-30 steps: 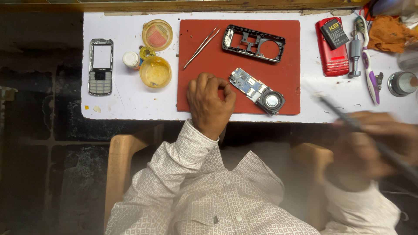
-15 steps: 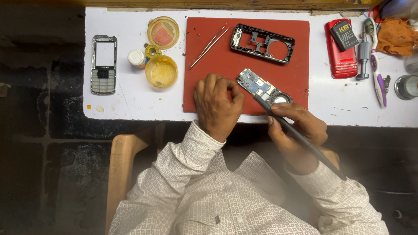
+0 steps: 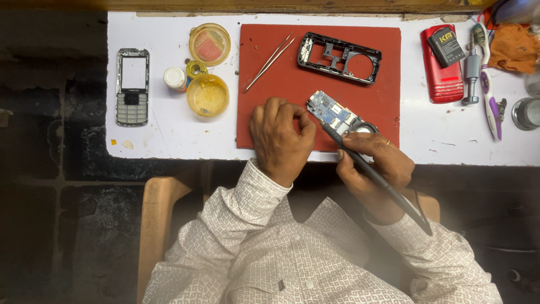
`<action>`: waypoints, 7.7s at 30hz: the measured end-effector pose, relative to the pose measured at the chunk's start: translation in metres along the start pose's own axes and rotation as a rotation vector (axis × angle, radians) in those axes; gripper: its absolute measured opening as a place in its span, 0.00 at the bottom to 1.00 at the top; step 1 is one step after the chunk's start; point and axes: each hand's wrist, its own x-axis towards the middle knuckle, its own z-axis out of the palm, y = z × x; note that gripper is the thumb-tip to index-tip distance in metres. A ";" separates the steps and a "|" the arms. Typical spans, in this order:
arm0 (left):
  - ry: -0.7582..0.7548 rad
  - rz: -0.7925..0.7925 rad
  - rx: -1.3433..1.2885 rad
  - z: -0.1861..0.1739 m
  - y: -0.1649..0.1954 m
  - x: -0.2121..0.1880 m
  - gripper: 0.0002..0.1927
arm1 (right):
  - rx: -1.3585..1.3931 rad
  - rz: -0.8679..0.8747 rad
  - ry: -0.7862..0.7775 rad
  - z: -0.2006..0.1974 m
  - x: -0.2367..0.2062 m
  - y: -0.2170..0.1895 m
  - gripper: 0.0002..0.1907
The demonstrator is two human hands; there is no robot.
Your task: The person repairs a disassembled feature phone on a red mat at a workbench. They hold the phone board with tweezers while heating components with a soldering iron, reposition the board, work on internal parts, and handle the phone housing and battery during the repair.
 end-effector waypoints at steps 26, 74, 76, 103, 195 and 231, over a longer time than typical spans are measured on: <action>-0.006 -0.006 0.012 -0.001 0.002 0.002 0.05 | -0.064 -0.028 0.017 0.004 0.005 -0.003 0.12; -0.004 0.040 0.060 0.003 0.000 -0.003 0.05 | -0.108 -0.027 0.035 0.006 0.005 -0.008 0.11; -0.003 0.045 0.060 0.003 0.000 -0.003 0.05 | -0.083 -0.019 0.036 0.007 0.005 -0.007 0.11; -0.012 0.024 0.060 0.001 0.001 -0.001 0.05 | -0.089 0.007 0.024 0.007 0.004 -0.009 0.11; -0.030 0.038 0.152 0.017 -0.001 -0.001 0.08 | -0.117 0.009 0.016 0.006 -0.017 0.039 0.06; -0.034 0.146 -0.028 0.045 -0.033 0.015 0.09 | -0.146 0.010 -0.042 -0.006 -0.035 0.123 0.08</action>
